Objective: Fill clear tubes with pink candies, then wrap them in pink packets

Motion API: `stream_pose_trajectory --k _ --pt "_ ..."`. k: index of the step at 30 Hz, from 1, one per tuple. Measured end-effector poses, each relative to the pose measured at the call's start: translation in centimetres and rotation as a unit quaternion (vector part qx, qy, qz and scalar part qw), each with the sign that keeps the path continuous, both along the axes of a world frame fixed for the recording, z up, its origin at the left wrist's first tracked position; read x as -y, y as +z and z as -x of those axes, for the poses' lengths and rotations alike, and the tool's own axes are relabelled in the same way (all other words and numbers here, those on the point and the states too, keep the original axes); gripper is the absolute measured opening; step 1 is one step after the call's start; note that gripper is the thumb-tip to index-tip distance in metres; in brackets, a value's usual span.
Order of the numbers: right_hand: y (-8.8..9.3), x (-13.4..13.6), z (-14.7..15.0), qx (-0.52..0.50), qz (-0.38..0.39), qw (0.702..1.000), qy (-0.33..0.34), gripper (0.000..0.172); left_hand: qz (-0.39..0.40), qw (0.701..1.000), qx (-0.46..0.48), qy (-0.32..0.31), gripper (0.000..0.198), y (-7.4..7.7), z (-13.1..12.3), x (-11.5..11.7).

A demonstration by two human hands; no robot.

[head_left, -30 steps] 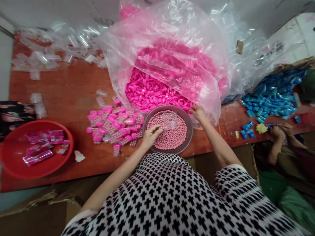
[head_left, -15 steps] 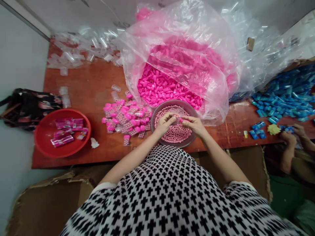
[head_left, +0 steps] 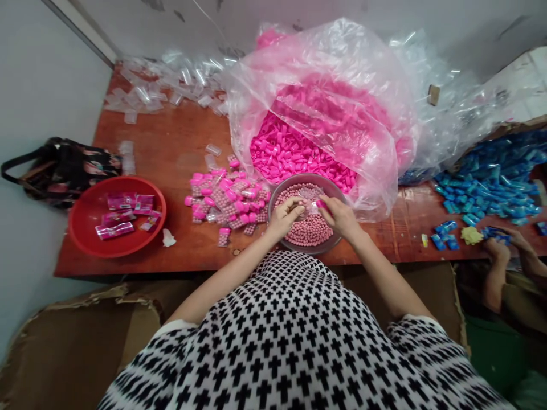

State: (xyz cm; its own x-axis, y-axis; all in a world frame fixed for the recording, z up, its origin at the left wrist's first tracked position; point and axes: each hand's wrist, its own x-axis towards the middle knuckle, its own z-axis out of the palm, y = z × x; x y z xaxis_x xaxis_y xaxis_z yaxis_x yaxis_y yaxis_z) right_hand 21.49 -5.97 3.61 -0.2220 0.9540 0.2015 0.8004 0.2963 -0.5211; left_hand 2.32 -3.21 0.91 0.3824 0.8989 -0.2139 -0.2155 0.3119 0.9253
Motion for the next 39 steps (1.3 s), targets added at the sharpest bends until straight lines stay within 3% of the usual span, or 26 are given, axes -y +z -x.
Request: stream_pose_trajectory --k 3,7,15,20,23,26,28,31,33,36,39 --pt "1.5 -0.5 0.2 -0.119 0.017 0.993 -0.014 0.028 -0.093 0.991 -0.091 0.002 0.032 -0.5 0.9 0.3" --pt "2.3 -0.7 1.8 -0.214 0.082 0.973 0.020 0.025 -0.145 0.982 -0.120 -0.017 0.032 -0.1 1.1 0.6" --pt "1.1 -0.2 2.7 -0.096 0.039 0.993 0.057 0.026 -0.227 0.960 -0.162 0.006 0.024 0.2 1.5 0.7" --pt "0.8 0.4 2.6 -0.054 0.031 0.995 0.083 0.022 -0.261 0.952 -0.155 -0.037 0.024 0.0 1.8 0.3" --pt "0.4 0.3 2.9 -0.068 0.033 0.995 0.071 0.023 -0.254 0.954 -0.153 -0.049 0.022 -0.3 1.8 0.0" --pt "0.1 -0.4 2.9 -0.145 0.082 0.985 0.037 0.025 -0.196 0.971 -0.133 -0.027 0.023 -0.7 1.5 -0.3" --pt "0.1 -0.8 2.8 -0.257 0.154 0.954 0.002 0.032 -0.131 0.986 -0.099 0.009 0.028 -1.0 1.2 -0.5" --pt "0.3 -0.8 2.4 -0.463 0.264 0.845 -0.037 0.048 -0.032 0.997 -0.029 0.071 0.038 -1.5 0.9 -1.0" --pt "0.3 -0.5 2.1 -0.540 0.307 0.782 -0.054 0.054 0.001 0.996 -0.003 0.090 0.041 -1.6 0.9 -1.2" --pt "-0.1 -0.2 1.7 -0.566 0.321 0.751 -0.109 0.046 -0.020 0.996 -0.028 0.078 0.039 -1.6 1.2 -1.3" --pt "-0.3 -0.7 1.5 -0.575 0.317 0.743 -0.128 0.046 -0.111 0.989 -0.086 0.048 0.031 -1.2 1.4 -1.1"
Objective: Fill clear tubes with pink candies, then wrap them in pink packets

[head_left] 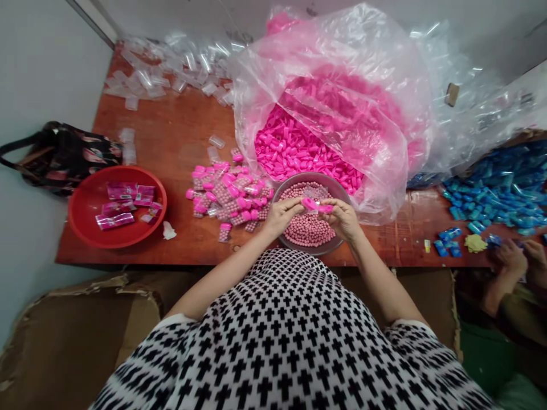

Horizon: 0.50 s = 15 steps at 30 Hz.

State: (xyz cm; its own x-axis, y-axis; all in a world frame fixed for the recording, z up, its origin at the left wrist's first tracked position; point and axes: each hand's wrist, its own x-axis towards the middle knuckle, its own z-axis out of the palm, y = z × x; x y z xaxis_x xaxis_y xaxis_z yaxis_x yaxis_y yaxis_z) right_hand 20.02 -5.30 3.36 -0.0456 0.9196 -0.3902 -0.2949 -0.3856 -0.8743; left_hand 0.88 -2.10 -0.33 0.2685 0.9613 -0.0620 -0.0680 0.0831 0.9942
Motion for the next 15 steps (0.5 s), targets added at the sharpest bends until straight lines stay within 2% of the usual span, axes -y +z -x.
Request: stream_pose_trajectory --k 3,6,10,15 --pt "0.2 -0.6 0.2 -0.035 0.018 0.997 0.072 0.050 -0.074 0.996 -0.031 -0.033 0.023 0.4 -0.2 0.4" --pt "0.3 -0.6 0.9 -0.077 0.076 0.986 0.126 0.040 -0.078 0.996 -0.029 -0.037 0.023 0.6 -0.5 0.8" --pt "-0.3 0.0 2.2 -0.133 0.129 0.979 0.088 0.034 -0.072 0.996 -0.026 -0.042 0.023 0.9 -0.6 1.2" --pt "-1.4 0.0 4.1 -0.137 0.124 0.983 0.018 0.027 -0.089 0.995 -0.039 -0.037 0.023 1.2 -0.4 1.2"
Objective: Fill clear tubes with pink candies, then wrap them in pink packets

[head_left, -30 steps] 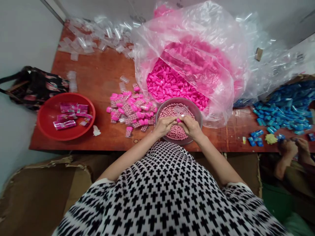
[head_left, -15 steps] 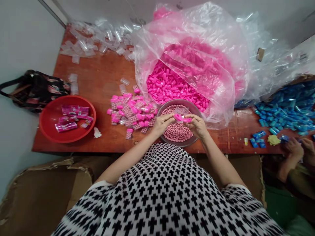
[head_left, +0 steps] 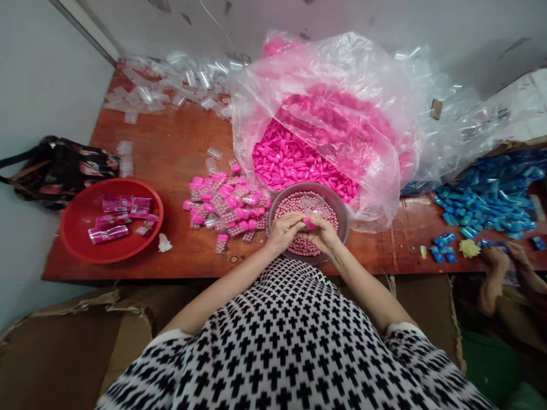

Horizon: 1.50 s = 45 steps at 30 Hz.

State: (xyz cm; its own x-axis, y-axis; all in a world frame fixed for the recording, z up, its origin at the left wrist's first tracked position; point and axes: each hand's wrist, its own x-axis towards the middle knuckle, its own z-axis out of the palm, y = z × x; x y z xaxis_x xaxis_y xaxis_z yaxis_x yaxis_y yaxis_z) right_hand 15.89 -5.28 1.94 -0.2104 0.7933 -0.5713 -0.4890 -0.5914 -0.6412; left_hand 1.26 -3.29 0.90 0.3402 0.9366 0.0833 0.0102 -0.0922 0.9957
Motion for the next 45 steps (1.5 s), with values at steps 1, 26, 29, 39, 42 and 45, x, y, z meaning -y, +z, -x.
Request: stream_pose_trajectory --k 1,26,29,39,42,45 --pt "-0.1 -0.1 0.4 0.003 0.003 1.000 -0.007 0.027 0.000 1.000 -0.007 -0.001 0.023 -0.1 0.1 -0.1" --pt "-6.7 -8.4 -3.2 0.750 -0.212 0.494 0.385 0.034 0.061 0.978 -0.187 0.066 0.026 -3.9 2.5 -2.6" --pt "-6.7 -8.6 -5.0 0.744 -0.205 0.501 0.391 0.034 0.098 0.973 -0.208 0.036 0.025 -4.1 1.2 -2.1" --pt "-6.9 -5.8 -7.9 0.747 -0.216 0.528 0.341 0.033 0.114 0.973 -0.202 0.014 0.027 -4.3 0.0 -1.0" --pt "-7.1 -5.0 -7.2 0.747 -0.236 0.514 0.350 0.039 0.119 0.973 -0.193 0.032 0.028 -4.5 0.5 -0.6" --pt "-7.5 -5.2 -6.1 0.730 -0.269 0.495 0.386 0.037 0.130 0.973 -0.181 0.052 0.030 -4.7 1.2 -0.1"
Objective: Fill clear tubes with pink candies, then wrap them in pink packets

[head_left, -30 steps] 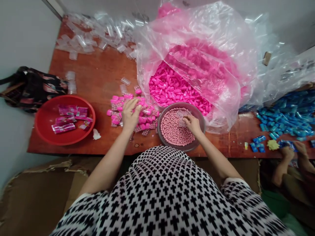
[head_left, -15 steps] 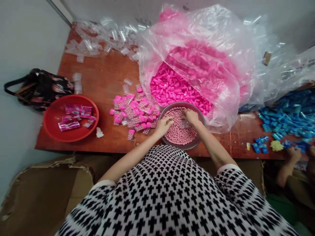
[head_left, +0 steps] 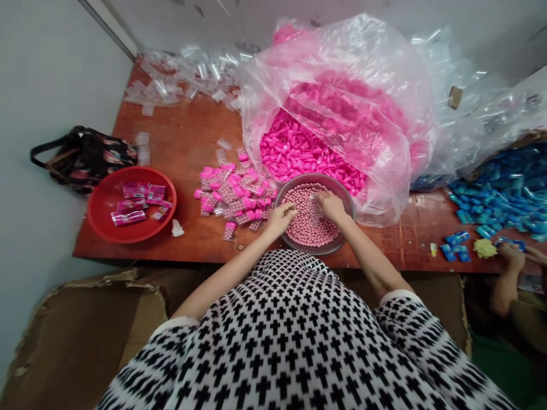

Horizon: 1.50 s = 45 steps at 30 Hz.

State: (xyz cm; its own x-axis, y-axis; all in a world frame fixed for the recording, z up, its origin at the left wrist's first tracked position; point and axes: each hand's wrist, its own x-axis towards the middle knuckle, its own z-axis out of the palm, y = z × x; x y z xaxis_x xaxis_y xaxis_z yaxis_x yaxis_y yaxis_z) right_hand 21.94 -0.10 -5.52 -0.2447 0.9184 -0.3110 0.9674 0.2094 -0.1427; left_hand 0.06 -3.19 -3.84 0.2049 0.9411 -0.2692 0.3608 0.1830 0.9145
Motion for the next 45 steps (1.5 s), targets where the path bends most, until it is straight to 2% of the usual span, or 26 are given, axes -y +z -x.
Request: stream_pose_trajectory --k 3,6,11,13,16,20,23,28,33,34,35,37,41,43,45 --pt "-0.5 -0.7 1.0 0.013 0.016 0.999 0.033 0.033 0.006 1.000 0.014 0.003 0.029 -0.3 0.7 0.7" --pt "-0.7 -1.2 1.0 0.031 0.024 0.999 0.034 0.032 0.009 1.000 0.029 0.006 0.027 -0.6 1.3 1.3" --pt "-0.2 -1.1 0.3 0.032 0.028 0.999 0.025 0.034 0.014 0.995 0.074 0.064 0.027 -1.2 2.6 1.8" --pt "-0.6 -1.1 1.0 0.010 0.045 0.998 0.032 0.031 0.016 0.992 0.092 0.088 0.026 -1.4 2.9 1.8" --pt "-2.1 -1.0 3.1 -0.048 0.083 0.995 0.035 0.021 0.022 0.989 0.105 0.101 0.026 -1.5 3.3 1.8" --pt "-3.9 -0.5 5.1 -0.173 0.102 0.980 -0.014 0.015 0.023 0.990 0.096 0.102 0.025 -1.4 3.9 1.9" --pt "-3.9 0.4 4.7 -0.293 0.088 0.949 -0.075 0.018 0.019 0.993 0.067 0.090 0.025 -1.4 4.0 1.7" --pt "-2.0 2.0 3.8 -0.458 0.075 0.875 -0.140 0.030 -0.007 0.998 0.047 0.037 0.041 -1.0 2.0 1.0" --pt "0.3 3.2 4.2 -0.583 0.118 0.782 -0.183 0.038 -0.030 0.998 0.056 0.014 0.029 0.4 -0.3 0.1" --pt "0.8 3.3 4.0 -0.594 0.120 0.774 -0.185 0.041 -0.025 0.998 0.055 0.015 0.028 0.5 -0.5 0.0" --pt "1.5 3.3 3.8 -0.593 0.111 0.777 -0.179 0.044 -0.019 0.998 0.057 0.015 0.028 0.6 -0.6 -0.2" --pt "2.8 3.2 3.0 -0.561 0.069 0.814 -0.133 0.049 -0.011 0.997 0.070 0.000 0.029 0.5 -0.6 -0.6" --pt "5.1 2.6 1.3 -0.453 0.023 0.891 0.008 0.035 0.000 0.992 0.111 -0.052 0.032 -0.6 -0.6 -1.2" --pt "5.4 2.4 0.9 -0.413 0.014 0.910 0.038 0.028 0.000 0.989 0.129 -0.067 0.034 -1.2 -0.6 -1.4" --pt "5.1 2.5 0.9 -0.397 0.002 0.917 0.039 0.024 -0.014 0.987 0.138 -0.083 0.035 -1.4 -0.6 -1.6"
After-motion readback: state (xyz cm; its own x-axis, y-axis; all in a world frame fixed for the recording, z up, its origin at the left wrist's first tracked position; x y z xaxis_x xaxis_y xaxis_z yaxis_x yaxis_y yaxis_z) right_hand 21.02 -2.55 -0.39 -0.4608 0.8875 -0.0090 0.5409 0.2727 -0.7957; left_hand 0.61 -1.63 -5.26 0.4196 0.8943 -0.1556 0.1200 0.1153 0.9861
